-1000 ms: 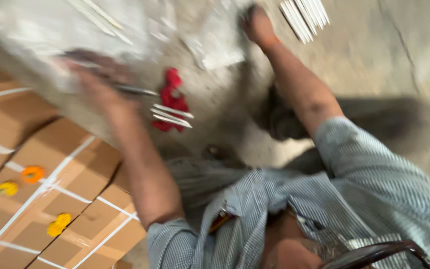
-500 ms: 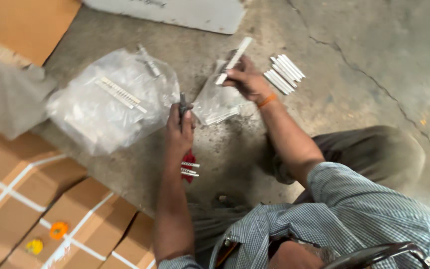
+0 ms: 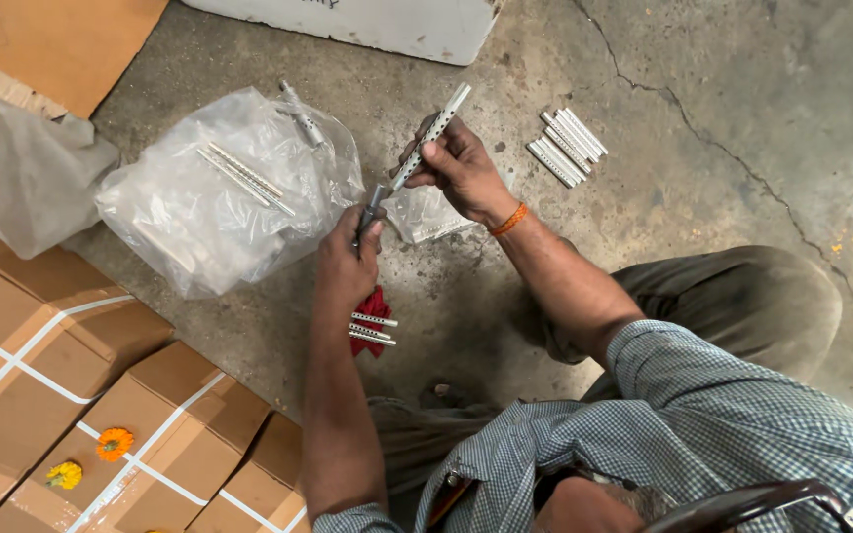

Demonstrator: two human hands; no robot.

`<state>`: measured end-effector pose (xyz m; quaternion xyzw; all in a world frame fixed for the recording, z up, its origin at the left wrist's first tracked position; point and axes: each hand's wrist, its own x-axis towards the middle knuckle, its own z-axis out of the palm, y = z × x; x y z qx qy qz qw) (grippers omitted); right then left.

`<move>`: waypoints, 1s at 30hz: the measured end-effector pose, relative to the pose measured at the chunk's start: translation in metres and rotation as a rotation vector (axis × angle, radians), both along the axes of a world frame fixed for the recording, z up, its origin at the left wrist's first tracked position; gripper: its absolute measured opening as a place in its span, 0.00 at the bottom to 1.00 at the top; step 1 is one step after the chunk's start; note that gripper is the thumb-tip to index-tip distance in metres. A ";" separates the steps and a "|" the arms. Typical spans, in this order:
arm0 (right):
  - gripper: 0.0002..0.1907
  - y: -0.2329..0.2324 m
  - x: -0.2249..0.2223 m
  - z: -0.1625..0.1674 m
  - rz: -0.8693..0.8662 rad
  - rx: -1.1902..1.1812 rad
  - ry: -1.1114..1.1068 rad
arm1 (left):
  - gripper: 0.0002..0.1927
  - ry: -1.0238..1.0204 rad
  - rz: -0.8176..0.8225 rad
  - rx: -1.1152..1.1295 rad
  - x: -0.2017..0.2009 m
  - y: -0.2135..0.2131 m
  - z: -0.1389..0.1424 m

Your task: The person sits on the floor and assembles small metal rods with perforated metal strips. They pick up a rod and a strip, fit them together, and place the assembled unit on the floor, repeating this process for multiple items.

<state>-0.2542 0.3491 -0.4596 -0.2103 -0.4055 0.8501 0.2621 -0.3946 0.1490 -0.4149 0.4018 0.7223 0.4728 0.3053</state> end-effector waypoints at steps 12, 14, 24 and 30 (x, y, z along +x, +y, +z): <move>0.15 -0.042 0.006 0.001 -0.121 -0.116 0.103 | 0.15 -1.245 0.719 0.847 -0.032 0.001 -0.024; 0.14 -0.066 0.001 -0.003 -0.141 -0.192 0.135 | 0.18 -1.249 0.761 0.994 -0.047 -0.005 -0.024; 0.07 -0.121 -0.023 0.007 -0.114 -0.380 0.175 | 0.24 -1.092 1.016 1.080 -0.053 0.001 0.000; 0.06 -0.126 -0.024 0.010 -0.119 -0.303 0.161 | 0.25 -1.073 0.966 1.107 -0.054 0.000 0.005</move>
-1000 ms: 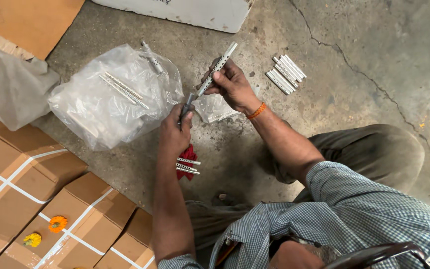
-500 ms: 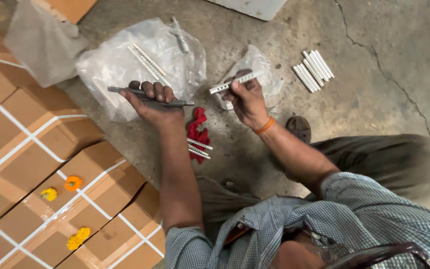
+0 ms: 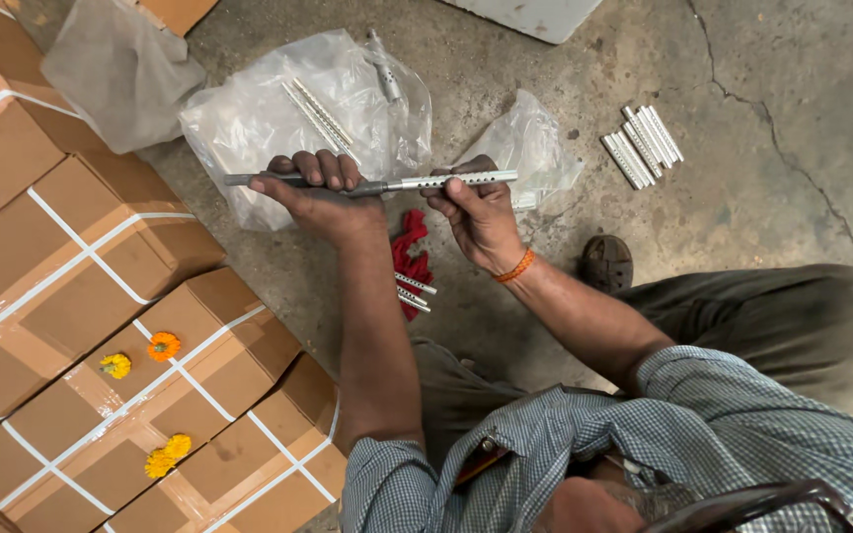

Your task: The person sits on the floor and assembles small metal rods with perforated metal strips. They pick up a rod and a strip, fit them together, and place the assembled unit on the floor, repeating this process for multiple items.

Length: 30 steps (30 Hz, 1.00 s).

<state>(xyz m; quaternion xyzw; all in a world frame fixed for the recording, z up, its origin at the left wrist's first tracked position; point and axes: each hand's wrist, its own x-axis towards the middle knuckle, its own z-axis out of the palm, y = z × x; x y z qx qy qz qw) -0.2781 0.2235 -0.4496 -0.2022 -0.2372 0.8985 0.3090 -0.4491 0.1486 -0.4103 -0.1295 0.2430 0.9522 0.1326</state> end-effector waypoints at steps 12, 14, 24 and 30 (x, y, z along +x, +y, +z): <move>0.12 -0.008 -0.010 0.000 0.003 -0.028 -0.042 | 0.26 0.006 -0.025 -0.034 -0.012 -0.006 0.015; 0.14 -0.012 -0.003 0.004 0.034 0.063 -0.013 | 0.24 -0.038 -0.202 0.065 -0.027 -0.012 -0.001; 0.14 -0.019 0.000 0.052 -0.001 0.617 0.028 | 0.20 -0.017 0.009 0.252 -0.101 -0.132 -0.092; 0.20 0.028 0.018 0.012 0.663 1.118 -0.654 | 0.28 0.029 0.346 0.110 -0.126 -0.176 -0.099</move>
